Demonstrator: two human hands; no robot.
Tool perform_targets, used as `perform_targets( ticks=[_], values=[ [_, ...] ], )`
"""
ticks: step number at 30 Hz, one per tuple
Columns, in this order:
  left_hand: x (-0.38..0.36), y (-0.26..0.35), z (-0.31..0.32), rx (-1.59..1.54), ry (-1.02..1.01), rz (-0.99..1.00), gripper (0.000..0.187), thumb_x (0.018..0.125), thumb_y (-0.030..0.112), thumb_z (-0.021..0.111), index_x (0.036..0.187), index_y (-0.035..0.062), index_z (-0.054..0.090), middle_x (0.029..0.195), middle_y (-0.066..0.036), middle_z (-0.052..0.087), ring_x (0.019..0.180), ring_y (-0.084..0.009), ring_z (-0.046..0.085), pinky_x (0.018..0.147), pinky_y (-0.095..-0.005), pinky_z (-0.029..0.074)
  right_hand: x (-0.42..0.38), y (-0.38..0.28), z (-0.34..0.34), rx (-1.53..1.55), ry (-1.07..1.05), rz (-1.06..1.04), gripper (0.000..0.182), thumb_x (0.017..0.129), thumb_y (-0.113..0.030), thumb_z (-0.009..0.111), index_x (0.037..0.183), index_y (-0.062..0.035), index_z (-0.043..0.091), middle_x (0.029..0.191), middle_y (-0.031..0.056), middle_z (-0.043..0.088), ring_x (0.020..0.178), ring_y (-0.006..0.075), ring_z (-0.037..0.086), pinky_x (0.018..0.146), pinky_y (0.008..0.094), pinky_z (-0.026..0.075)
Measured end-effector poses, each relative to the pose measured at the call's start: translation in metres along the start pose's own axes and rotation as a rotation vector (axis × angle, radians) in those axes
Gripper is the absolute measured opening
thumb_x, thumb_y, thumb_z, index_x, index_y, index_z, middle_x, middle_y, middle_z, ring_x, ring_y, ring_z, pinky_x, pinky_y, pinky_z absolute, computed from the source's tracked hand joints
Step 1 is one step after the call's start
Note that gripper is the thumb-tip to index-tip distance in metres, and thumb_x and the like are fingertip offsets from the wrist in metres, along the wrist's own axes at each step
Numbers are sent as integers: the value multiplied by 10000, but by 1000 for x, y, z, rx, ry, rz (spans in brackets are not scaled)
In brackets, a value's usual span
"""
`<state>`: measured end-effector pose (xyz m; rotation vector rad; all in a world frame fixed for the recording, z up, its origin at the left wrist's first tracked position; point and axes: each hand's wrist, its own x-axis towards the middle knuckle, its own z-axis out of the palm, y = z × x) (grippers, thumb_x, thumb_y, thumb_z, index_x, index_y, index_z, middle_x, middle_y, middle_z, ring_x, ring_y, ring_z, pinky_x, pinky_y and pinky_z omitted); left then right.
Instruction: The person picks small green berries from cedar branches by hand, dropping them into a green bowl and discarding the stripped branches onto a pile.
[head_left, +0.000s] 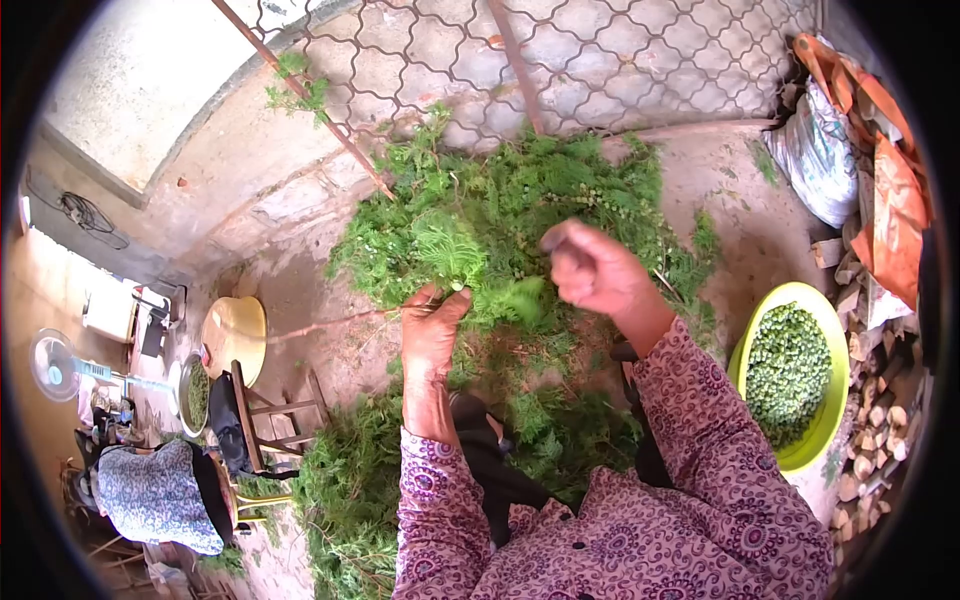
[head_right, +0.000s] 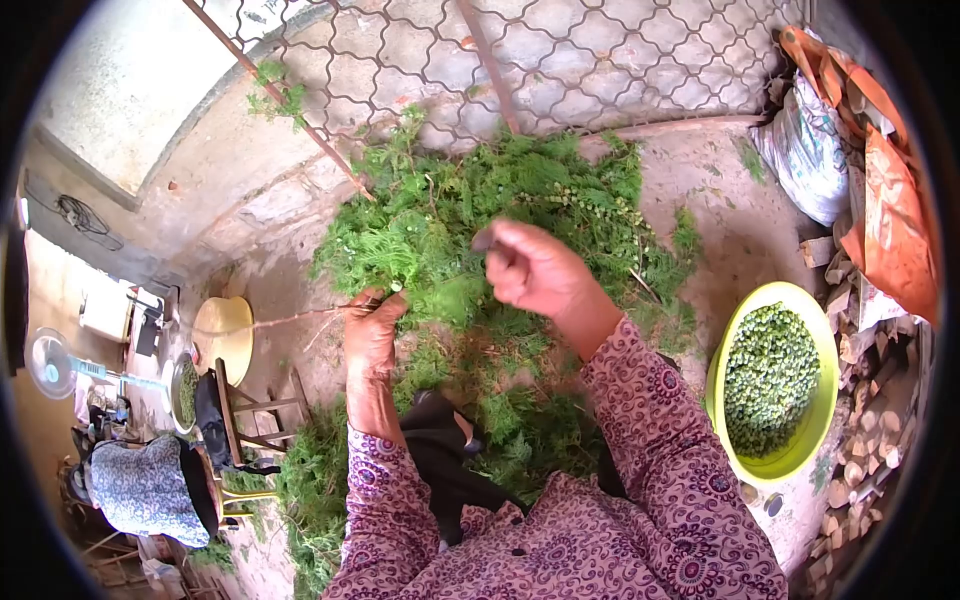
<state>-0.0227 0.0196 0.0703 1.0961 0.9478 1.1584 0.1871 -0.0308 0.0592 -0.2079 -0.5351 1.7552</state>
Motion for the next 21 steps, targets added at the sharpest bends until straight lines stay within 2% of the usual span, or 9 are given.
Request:
perform_targets(
  ticks=[2, 4, 6, 8, 9, 13, 15, 19, 21],
  values=[
    [3, -4, -7, 291, -163, -26, 121, 740, 38, 603, 642, 58, 535, 571, 47, 469, 531, -44, 394, 482, -209, 307, -1, -4, 6, 28, 82, -91, 148, 845, -171, 521, 902, -47, 580, 588, -5, 528, 444, 49, 391, 400, 191, 309],
    [-1, -1, 0, 422, -214, 5, 174, 754, 45, 570, 603, 61, 485, 536, 66, 391, 517, -30, 322, 456, -220, 243, 0, 3, 15, -286, 15, -182, 101, 825, -121, 541, 880, -49, 586, 619, 7, 545, 458, 47, 398, 415, 192, 323],
    [-5, -3, 6, 416, -286, -83, 139, 756, 38, 568, 629, 49, 511, 558, 66, 424, 532, -24, 347, 465, -207, 266, -2, 13, 36, -843, 203, -21, 159, 747, -111, 630, 868, -17, 588, 680, 22, 580, 524, 72, 481, 464, 216, 382],
    [-7, -2, 13, 372, -292, -101, 111, 738, 53, 606, 662, 61, 525, 590, 78, 445, 532, -19, 347, 461, -191, 251, 5, 33, 18, -1261, 82, -284, 196, 728, -90, 659, 880, 3, 576, 708, 15, 562, 625, 55, 492, 534, 209, 405],
    [-5, -8, 13, 349, -330, -105, 86, 741, 45, 602, 685, 52, 538, 608, 77, 457, 543, -18, 359, 466, -185, 265, 3, 32, 21, -1397, 148, -269, 212, 721, -86, 667, 867, 28, 565, 719, 15, 558, 654, 42, 481, 570, 204, 413],
    [-4, -16, 9, 366, -395, -132, 49, 747, 22, 600, 793, 17, 583, 682, 55, 519, 589, -26, 421, 502, -182, 327, 5, 35, 9, -1444, 163, -258, 205, 725, -89, 664, 855, 31, 561, 711, 25, 554, 651, 40, 481, 568, 209, 414],
    [-5, -17, 8, 394, -437, -141, 30, 757, 27, 581, 785, 16, 581, 674, 54, 516, 593, -24, 406, 502, -193, 321, 6, 39, 2, -1363, 172, -305, 235, 693, -168, 659, 794, 28, 577, 624, 131, 576, 542, 140, 551, 504, 278, 429],
    [-13, -8, 17, 390, -473, -106, 48, 771, 31, 561, 802, 11, 591, 675, 51, 526, 608, -26, 401, 521, -208, 326, 2, 35, 7, -1517, 234, -211, 203, 714, -160, 627, 758, 31, 572, 600, 144, 562, 509, 161, 544, 477, 295, 413],
    [-10, -8, 15, 356, -462, -130, 57, 771, 30, 561, 808, 8, 598, 681, 49, 533, 614, -28, 410, 531, -211, 332, 4, 39, 6, -1316, 305, -146, 188, 721, -141, 600, 760, 37, 554, 597, 172, 546, 495, 207, 541, 466, 322, 405]
  ],
)
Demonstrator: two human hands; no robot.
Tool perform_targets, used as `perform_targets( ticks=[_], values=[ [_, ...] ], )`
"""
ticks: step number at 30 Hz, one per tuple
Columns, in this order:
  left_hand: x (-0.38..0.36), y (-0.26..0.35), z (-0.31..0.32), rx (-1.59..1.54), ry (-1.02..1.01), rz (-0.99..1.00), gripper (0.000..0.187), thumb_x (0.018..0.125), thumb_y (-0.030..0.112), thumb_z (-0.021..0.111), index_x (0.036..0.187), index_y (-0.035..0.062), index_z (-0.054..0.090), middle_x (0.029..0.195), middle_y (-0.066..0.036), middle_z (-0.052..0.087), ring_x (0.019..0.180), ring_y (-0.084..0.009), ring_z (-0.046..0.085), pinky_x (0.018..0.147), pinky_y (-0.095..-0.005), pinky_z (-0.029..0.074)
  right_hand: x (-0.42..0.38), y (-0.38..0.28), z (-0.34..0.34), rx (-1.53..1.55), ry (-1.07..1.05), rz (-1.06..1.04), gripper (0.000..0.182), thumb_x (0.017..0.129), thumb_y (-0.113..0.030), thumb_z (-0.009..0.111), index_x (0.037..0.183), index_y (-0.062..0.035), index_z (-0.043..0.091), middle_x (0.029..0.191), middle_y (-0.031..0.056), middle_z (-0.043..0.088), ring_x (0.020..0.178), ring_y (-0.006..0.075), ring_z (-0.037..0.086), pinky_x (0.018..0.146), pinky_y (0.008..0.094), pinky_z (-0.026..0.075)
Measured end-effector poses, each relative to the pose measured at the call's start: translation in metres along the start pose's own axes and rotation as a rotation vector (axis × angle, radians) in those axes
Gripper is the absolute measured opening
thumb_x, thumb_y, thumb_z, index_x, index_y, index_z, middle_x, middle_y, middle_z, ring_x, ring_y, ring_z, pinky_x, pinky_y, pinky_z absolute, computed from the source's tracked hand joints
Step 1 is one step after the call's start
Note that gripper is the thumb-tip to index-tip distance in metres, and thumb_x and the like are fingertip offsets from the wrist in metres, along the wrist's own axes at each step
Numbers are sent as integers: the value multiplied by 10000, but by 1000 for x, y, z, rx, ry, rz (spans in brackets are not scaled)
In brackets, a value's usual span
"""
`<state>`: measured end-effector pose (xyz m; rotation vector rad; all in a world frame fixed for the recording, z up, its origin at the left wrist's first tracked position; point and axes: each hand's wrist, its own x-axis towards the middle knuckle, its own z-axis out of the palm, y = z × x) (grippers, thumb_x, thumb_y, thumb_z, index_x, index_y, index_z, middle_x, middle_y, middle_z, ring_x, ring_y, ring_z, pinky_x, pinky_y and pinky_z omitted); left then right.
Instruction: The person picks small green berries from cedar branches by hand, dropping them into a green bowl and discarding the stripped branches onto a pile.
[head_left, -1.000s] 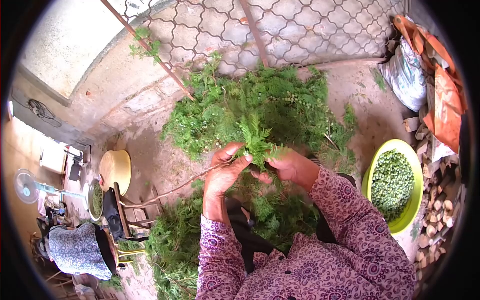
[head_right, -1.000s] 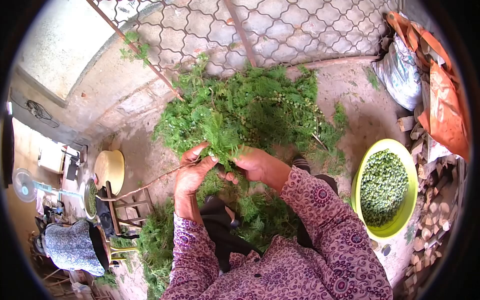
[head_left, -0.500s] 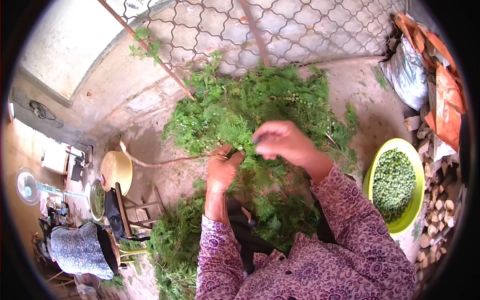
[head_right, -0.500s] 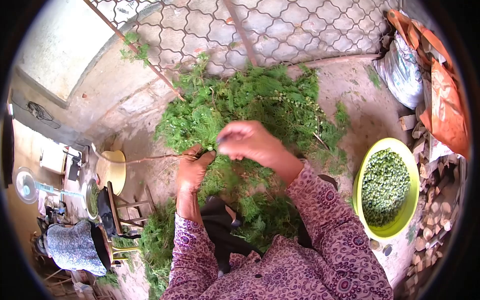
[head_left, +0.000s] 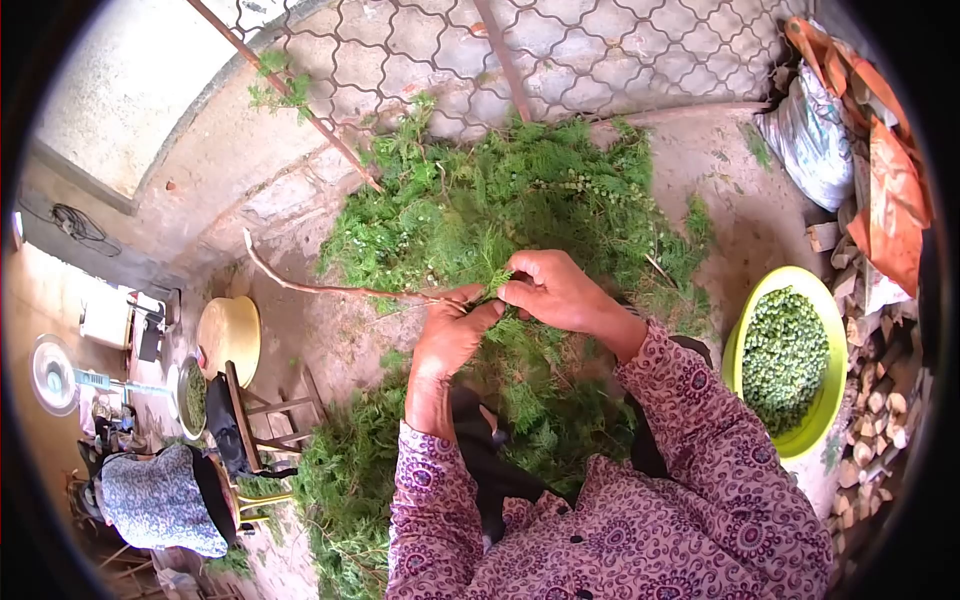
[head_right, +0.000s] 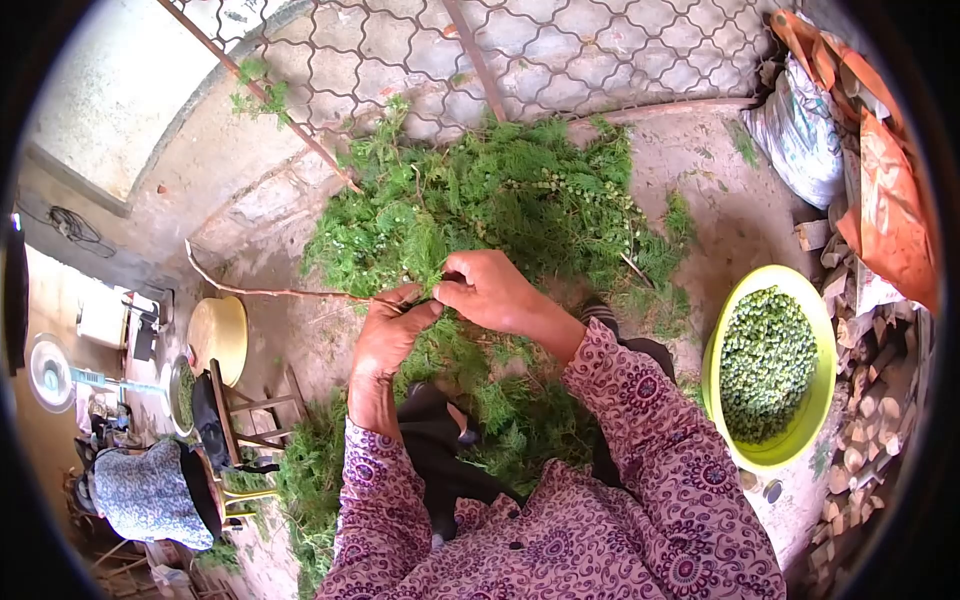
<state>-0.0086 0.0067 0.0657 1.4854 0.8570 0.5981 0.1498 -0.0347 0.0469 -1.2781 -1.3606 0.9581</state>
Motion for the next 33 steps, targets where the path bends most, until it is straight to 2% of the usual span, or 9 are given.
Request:
perform_targets(
  ticks=[6, 9, 13, 16, 19, 24, 27, 29, 33],
  values=[
    [-5, 8, -2, 4, 26, -44, 66, 753, 27, 586, 806, 5, 619, 690, 42, 556, 617, -47, 442, 554, -209, 350, 9, 5, 3, -301, 255, -161, 178, 738, -106, 560, 798, 56, 521, 622, 194, 537, 528, 253, 549, 506, 366, 423],
    [-13, 12, -15, -116, 168, -11, 59, 724, 39, 622, 782, 28, 627, 688, 18, 577, 608, -68, 466, 578, -206, 364, 15, -8, -24, 469, 235, 259, 154, 752, -59, 556, 880, 18, 522, 721, 137, 580, 579, 174, 569, 512, 276, 477],
    [-28, 11, -62, -524, 484, 190, 290, 652, 96, 690, 915, 40, 580, 724, -55, 586, 670, -171, 535, 632, -319, 440, 11, -1, -43, 615, 317, 216, 184, 750, -54, 577, 916, -10, 513, 717, 75, 574, 572, 120, 559, 478, 229, 460],
    [-48, 2, -93, -1251, 387, 698, 423, 616, 76, 688, 1021, 70, 563, 803, -44, 604, 706, -136, 547, 642, -295, 464, 9, 2, -53, 750, 321, 145, 124, 763, -47, 556, 883, -37, 527, 690, 54, 576, 543, 113, 543, 459, 223, 426],
    [-65, 22, -121, -1222, -602, 1289, 421, 789, 187, 558, 1186, 77, 467, 1167, -128, 494, 858, -197, 512, 604, -277, 450, 11, 9, -62, 808, 301, 168, 91, 778, -58, 549, 865, -45, 529, 692, 51, 576, 529, 112, 531, 463, 238, 419],
    [-100, 38, -121, -1215, -448, 1420, 500, 878, 410, 380, 1232, 58, 403, 1165, -149, 469, 973, -228, 448, 793, -409, 369, 6, 12, -68, 872, 355, 191, 44, 797, -78, 542, 834, -61, 526, 678, 39, 563, 521, 106, 504, 453, 246, 396],
    [-147, 61, -125, -1056, -558, 1763, 748, 637, 650, 567, 1017, 7, 520, 873, -126, 595, 732, -233, 581, 667, -332, 465, -3, 17, -70, 898, 355, 191, 38, 798, -82, 541, 827, -63, 525, 679, 38, 562, 521, 103, 503, 452, 237, 403],
    [-155, 86, -94, -1314, -667, 2220, 722, 688, 538, 612, 1097, -38, 465, 895, -208, 603, 704, -237, 611, 618, -362, 507, -12, 14, -72, 893, 396, 209, 35, 795, -83, 545, 818, -65, 526, 675, 36, 559, 521, 102, 501, 453, 231, 407],
    [-162, 59, -127, -1465, -730, 2099, 731, 675, 533, 626, 1141, -1, 448, 817, -180, 623, 605, -195, 612, 534, -327, 511, -40, 31, -99, 901, 480, 202, 33, 787, -92, 554, 788, -75, 525, 663, 28, 547, 526, 97, 499, 455, 216, 417]
  ],
)
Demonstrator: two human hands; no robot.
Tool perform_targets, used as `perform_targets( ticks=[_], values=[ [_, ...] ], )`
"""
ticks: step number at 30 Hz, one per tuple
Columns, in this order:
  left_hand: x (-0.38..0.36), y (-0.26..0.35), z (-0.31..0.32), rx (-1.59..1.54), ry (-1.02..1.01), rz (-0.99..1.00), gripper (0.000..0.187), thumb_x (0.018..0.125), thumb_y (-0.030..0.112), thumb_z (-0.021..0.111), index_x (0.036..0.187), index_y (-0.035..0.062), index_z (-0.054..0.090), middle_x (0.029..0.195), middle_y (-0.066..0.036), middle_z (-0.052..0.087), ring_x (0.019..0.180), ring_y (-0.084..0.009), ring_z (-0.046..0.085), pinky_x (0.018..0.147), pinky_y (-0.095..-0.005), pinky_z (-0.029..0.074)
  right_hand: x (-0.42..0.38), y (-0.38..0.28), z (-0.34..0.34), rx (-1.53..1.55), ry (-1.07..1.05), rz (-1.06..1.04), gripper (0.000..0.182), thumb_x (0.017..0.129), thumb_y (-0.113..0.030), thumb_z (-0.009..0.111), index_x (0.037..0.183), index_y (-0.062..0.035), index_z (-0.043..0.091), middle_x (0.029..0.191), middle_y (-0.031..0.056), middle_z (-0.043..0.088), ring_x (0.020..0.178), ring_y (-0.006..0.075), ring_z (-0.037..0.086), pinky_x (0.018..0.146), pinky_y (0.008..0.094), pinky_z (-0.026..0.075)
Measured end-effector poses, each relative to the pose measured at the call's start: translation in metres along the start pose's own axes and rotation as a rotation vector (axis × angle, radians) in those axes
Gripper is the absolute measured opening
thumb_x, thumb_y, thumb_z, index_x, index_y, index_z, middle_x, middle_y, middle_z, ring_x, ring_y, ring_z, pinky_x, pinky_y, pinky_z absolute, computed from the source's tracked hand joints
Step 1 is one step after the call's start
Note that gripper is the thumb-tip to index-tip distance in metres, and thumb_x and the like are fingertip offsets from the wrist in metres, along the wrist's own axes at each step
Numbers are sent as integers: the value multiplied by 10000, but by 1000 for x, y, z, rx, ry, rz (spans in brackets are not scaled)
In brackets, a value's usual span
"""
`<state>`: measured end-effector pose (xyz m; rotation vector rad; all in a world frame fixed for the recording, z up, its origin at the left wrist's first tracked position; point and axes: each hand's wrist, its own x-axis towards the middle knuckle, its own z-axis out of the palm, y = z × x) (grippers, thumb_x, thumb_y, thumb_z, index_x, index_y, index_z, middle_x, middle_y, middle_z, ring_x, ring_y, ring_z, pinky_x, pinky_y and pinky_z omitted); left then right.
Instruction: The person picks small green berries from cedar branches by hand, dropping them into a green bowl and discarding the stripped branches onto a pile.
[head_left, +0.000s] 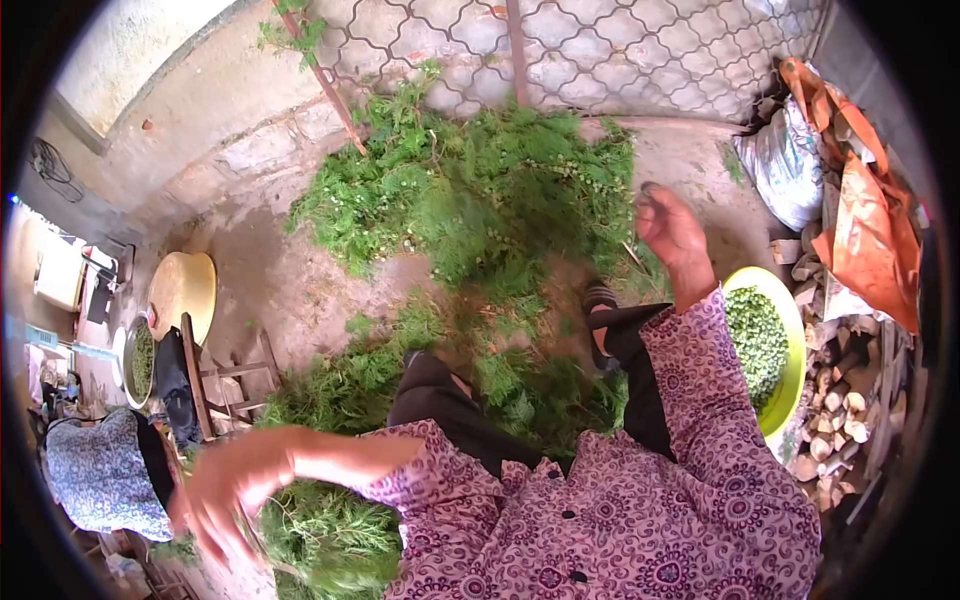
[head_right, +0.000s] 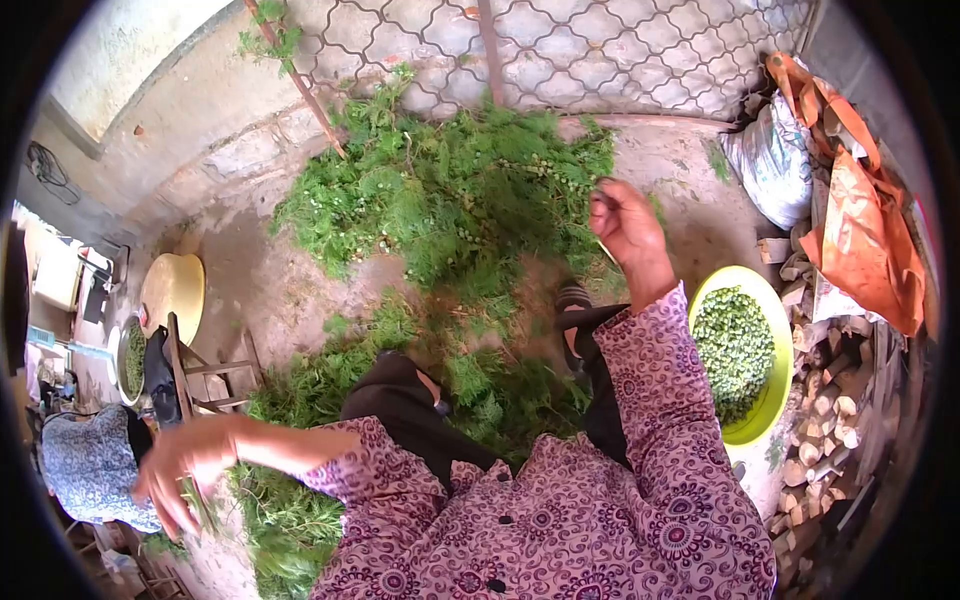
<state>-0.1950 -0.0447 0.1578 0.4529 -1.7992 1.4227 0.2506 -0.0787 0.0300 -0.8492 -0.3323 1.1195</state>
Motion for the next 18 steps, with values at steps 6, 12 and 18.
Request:
perform_targets(
  ticks=[6, 12, 18],
  values=[
    [17, -5, 41, 51, 78, 96, 585, 715, 501, 610, 967, -22, 540, 670, -125, 608, 489, -169, 570, 466, -287, 501, -56, -46, -117, 70, 341, -93, 95, 807, -125, 537, 744, -78, 483, 556, -5, 462, 490, 94, 447, 444, 199, 387],
    [11, -28, 49, -38, -70, 5, 543, 708, 443, 638, 971, -23, 545, 668, -119, 610, 495, -173, 575, 472, -280, 504, -156, -71, -285, 229, 793, -249, 98, 829, -153, 511, 795, -66, 483, 593, 26, 498, 507, 118, 471, 441, 214, 404],
    [4, -24, 27, -44, -74, -67, 506, 702, 385, 666, 975, -25, 550, 665, -112, 612, 500, -177, 580, 478, -272, 507, -194, -36, -292, 232, 1012, -253, 128, 851, -181, 484, 846, -54, 483, 630, 57, 535, 523, 143, 496, 438, 229, 421]
  ],
)
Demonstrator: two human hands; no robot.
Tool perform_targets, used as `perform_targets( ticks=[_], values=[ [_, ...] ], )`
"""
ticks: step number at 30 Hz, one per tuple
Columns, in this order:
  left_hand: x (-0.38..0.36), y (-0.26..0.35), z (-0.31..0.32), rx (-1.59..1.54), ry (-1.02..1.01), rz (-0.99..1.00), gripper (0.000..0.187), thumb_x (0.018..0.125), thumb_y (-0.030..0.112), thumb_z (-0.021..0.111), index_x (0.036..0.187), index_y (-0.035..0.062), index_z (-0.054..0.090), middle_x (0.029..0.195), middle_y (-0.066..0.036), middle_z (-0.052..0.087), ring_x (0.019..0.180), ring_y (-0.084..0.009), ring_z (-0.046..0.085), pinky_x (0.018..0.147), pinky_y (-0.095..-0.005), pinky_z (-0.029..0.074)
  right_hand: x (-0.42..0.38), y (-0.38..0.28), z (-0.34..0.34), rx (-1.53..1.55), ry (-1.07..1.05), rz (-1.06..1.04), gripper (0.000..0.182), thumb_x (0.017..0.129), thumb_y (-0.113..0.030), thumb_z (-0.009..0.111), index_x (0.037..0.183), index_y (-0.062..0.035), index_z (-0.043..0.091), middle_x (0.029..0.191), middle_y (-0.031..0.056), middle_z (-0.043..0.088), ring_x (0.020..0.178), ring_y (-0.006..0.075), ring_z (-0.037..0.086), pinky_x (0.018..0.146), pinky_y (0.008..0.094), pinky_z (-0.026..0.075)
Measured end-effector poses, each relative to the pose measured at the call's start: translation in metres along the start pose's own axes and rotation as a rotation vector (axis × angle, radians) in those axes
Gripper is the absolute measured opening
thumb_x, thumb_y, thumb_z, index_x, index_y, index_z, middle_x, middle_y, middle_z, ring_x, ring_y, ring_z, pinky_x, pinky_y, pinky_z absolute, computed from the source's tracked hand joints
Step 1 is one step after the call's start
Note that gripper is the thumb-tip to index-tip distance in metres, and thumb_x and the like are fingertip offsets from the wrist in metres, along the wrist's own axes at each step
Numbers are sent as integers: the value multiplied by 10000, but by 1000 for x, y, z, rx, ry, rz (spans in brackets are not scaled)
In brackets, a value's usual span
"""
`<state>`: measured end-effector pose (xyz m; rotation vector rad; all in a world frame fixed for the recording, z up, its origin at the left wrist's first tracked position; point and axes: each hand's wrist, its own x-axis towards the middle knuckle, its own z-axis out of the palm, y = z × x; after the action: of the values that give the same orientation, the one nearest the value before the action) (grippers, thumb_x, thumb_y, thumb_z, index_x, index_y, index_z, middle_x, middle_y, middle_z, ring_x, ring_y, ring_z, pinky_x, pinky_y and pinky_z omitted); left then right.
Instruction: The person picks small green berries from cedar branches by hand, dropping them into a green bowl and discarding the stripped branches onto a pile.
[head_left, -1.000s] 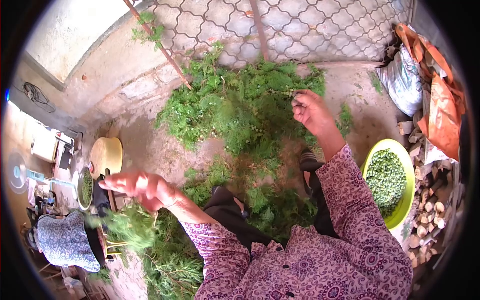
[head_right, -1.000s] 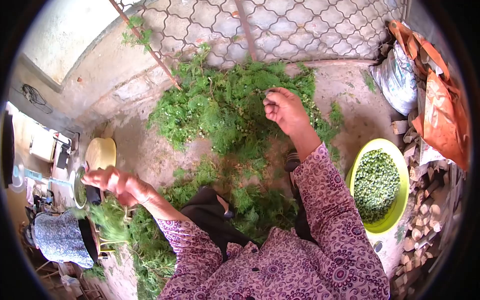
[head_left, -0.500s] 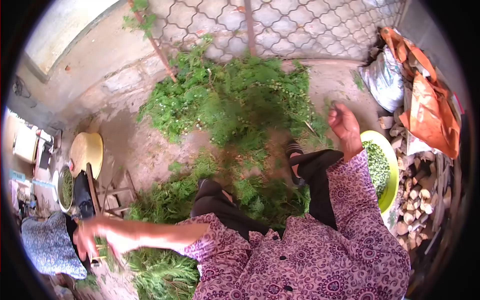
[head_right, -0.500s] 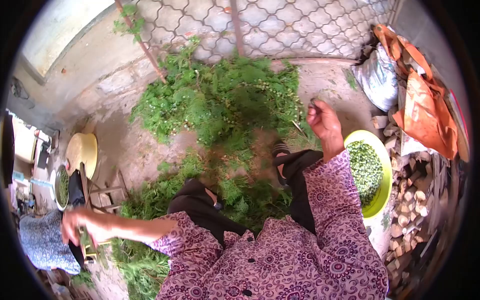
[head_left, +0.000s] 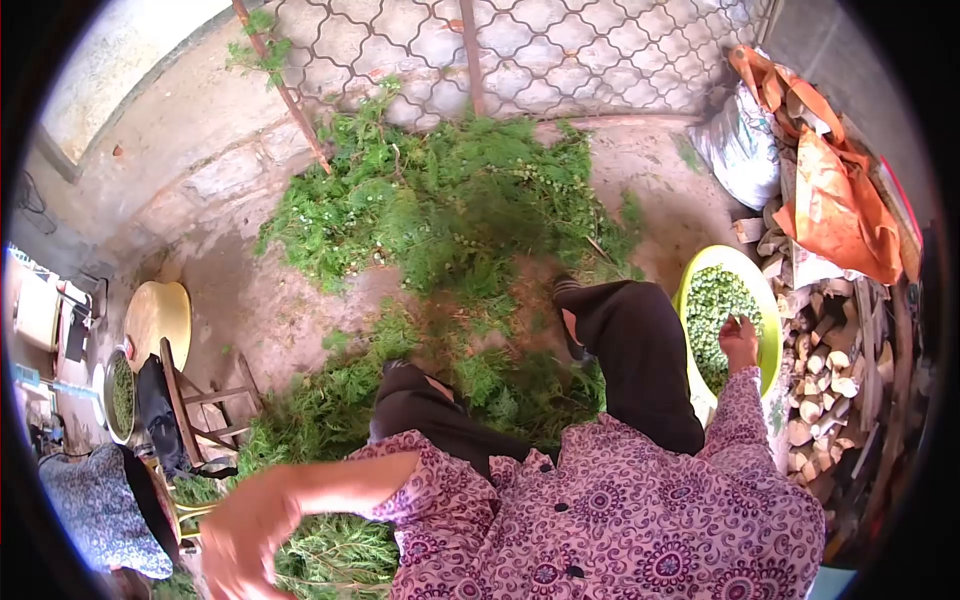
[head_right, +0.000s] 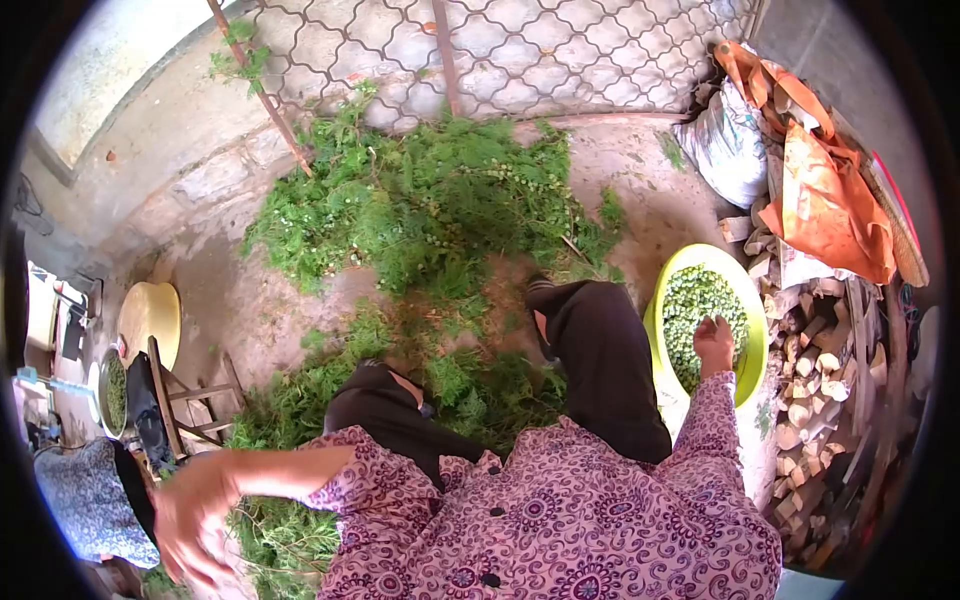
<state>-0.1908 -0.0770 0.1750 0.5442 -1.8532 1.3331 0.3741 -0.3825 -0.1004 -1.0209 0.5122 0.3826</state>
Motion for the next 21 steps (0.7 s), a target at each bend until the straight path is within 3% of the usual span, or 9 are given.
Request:
perform_targets(
  ticks=[2, 4, 6, 8, 12, 14, 16, 18, 21],
  values=[
    [-9, 25, -22, 57, 136, -99, 495, 700, 366, 675, 977, -25, 551, 664, -110, 612, 502, -179, 582, 480, -270, 508, 24, 14, 18, -38, -67, 32, 141, 859, -191, 475, 863, -50, 483, 643, 67, 547, 529, 151, 504, 437, 234, 427],
    [-26, 73, -50, 293, 406, -448, 479, 591, 206, 761, 975, 2, 562, 678, -49, 611, 552, -119, 568, 596, -292, 476, 57, 22, 46, -59, -257, 150, 206, 845, -189, 471, 976, -44, 535, 735, 91, 569, 682, 145, 550, 631, 298, 487],
    [-53, 66, -77, 528, 800, -380, 469, 605, 160, 750, 1004, 13, 554, 710, -7, 585, 569, -95, 480, 641, -288, 387, 14, 39, 117, -241, -306, 118, 121, 854, -185, 482, 841, -65, 485, 647, 45, 519, 555, 139, 500, 442, 224, 397],
    [-70, 70, -93, 515, 1095, -311, 403, 697, 246, 690, 1024, 39, 575, 767, -9, 600, 555, -88, 407, 620, -272, 316, -46, 46, 183, -418, -509, 147, 120, 851, -179, 486, 855, -60, 491, 669, 38, 516, 549, 133, 493, 435, 217, 383],
    [-86, 67, -97, 644, 1328, -451, 386, 766, 358, 603, 977, 35, 590, 718, -24, 588, 572, -105, 415, 622, -279, 332, -96, 104, 283, -696, -879, 52, 124, 834, -162, 502, 872, -45, 512, 689, 40, 532, 567, 118, 517, 452, 197, 398],
    [-90, 61, -85, 619, 1419, -641, 337, 787, 296, 594, 958, 7, 572, 700, -20, 539, 556, -108, 371, 594, -272, 307, -140, 142, 316, -1145, -922, -191, 199, 780, -195, 551, 867, -16, 549, 711, 70, 564, 600, 152, 556, 488, 252, 446],
    [-98, 59, -74, 667, 1409, -703, 340, 818, 317, 555, 947, 3, 566, 673, -24, 502, 554, -114, 356, 574, -273, 295, -124, 193, 332, -1710, -1236, -777, 300, 723, -242, 567, 898, 1, 575, 763, 119, 589, 671, 231, 583, 584, 342, 475],
    [-103, 54, -69, 938, 1484, -776, 338, 843, 333, 513, 918, 6, 555, 653, -26, 455, 554, -119, 354, 564, -276, 292, -118, 242, 328, -2017, -1382, -1175, 339, 685, -267, 564, 906, -12, 595, 791, 156, 590, 736, 301, 574, 683, 399, 461],
    [-102, 50, -71, 972, 1552, -755, 322, 858, 327, 491, 888, 10, 537, 641, -29, 423, 546, -122, 345, 557, -281, 291, -94, 307, 315, -1920, -1572, -1080, 306, 685, -254, 555, 852, -3, 606, 788, 165, 592, 788, 323, 563, 718, 408, 449]
  ],
)
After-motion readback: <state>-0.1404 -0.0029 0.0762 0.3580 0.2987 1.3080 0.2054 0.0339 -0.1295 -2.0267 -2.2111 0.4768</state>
